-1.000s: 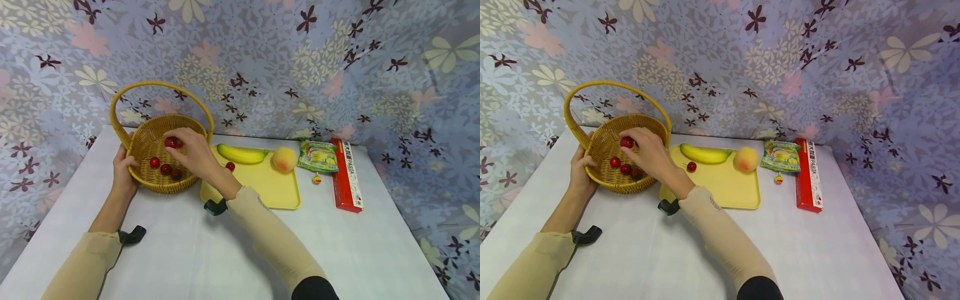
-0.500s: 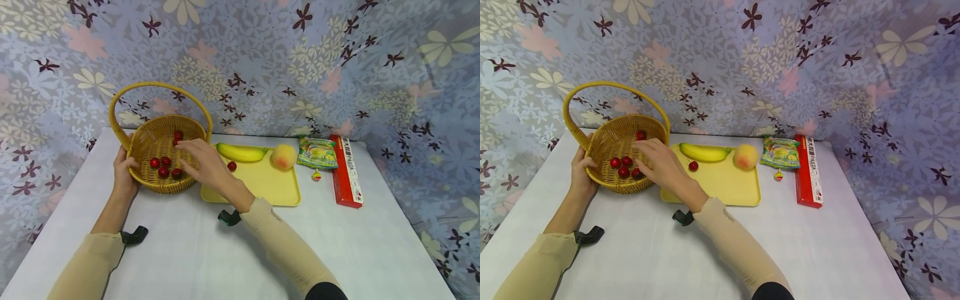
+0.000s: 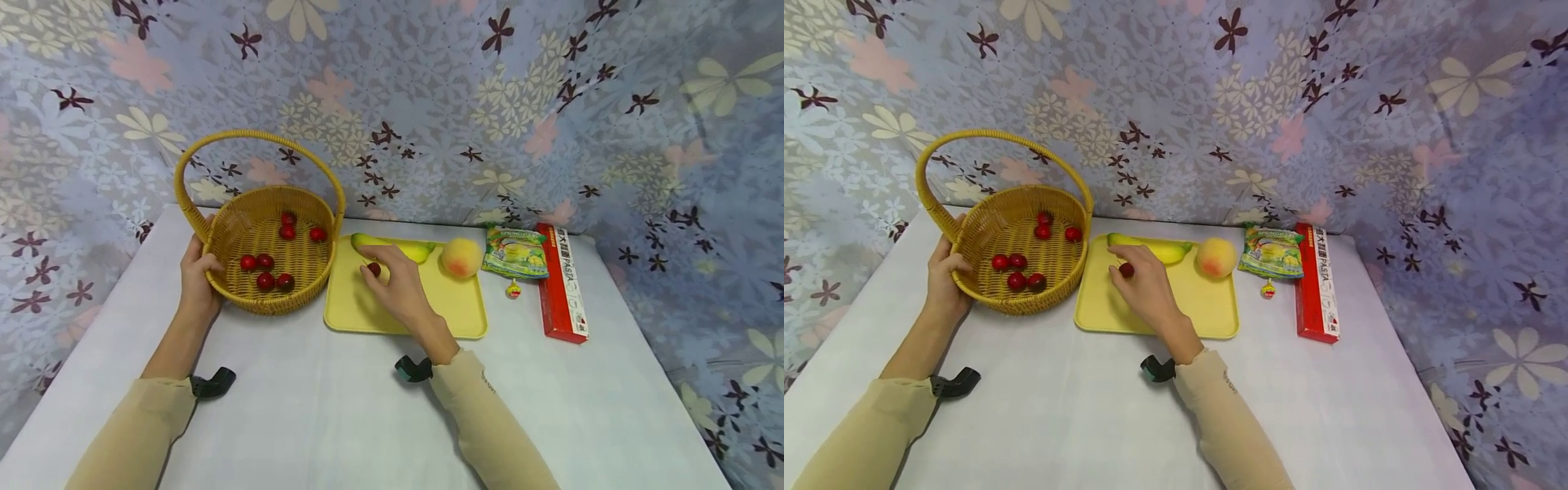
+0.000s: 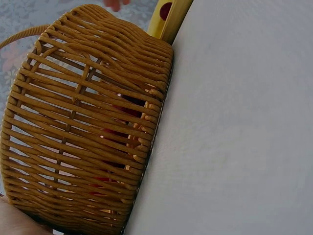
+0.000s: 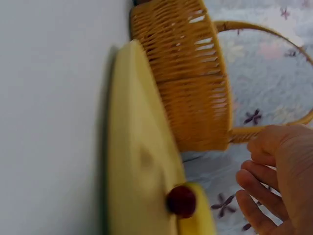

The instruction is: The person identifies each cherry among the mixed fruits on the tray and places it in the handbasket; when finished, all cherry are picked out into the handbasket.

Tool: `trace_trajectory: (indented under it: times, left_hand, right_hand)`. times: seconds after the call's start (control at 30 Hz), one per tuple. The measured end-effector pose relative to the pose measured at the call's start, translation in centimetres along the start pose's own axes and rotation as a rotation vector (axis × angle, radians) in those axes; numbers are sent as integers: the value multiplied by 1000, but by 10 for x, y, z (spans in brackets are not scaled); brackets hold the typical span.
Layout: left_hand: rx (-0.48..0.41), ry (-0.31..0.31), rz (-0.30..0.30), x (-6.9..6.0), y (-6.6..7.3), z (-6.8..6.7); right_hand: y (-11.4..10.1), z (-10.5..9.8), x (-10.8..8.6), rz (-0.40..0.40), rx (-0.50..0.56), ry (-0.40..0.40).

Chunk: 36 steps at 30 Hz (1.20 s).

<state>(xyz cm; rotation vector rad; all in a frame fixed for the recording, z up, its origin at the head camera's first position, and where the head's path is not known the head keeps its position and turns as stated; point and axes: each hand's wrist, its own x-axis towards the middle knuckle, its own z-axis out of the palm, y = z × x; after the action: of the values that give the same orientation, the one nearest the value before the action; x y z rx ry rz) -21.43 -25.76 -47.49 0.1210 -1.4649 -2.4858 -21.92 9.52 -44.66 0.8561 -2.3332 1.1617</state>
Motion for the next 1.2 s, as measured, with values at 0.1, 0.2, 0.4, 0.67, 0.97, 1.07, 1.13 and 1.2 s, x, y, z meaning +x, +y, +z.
trace_trajectory:
  times: [0.1,0.2,0.4,0.67,0.97,1.07,1.13,1.2]
  left_hand:
    - [6,5,2,-1,3,-2]
    - [10,6,0,-1,5,-3]
    - [16,0,-24,-1,5,-4]
    - [45,0,-21,1,4,-3]
    - [29,-4,-19,1,0,2]
    - [36,2,-12,2,0,2]
    - [38,4,-9,2,1,1]
    - [38,4,-10,3,2,1]
  right_hand:
    - [9,6,-3,22,-17,-10]
    - [14,9,-5,50,-58,-50]
    - [21,8,-11,121,-185,-136]
    - [24,16,-20,158,-85,-241]
    - [21,20,-23,159,-7,-267]
    - [22,21,-22,173,9,-268]
    - [22,22,-21,186,18,-265]
    - [22,22,-21,199,25,-266]
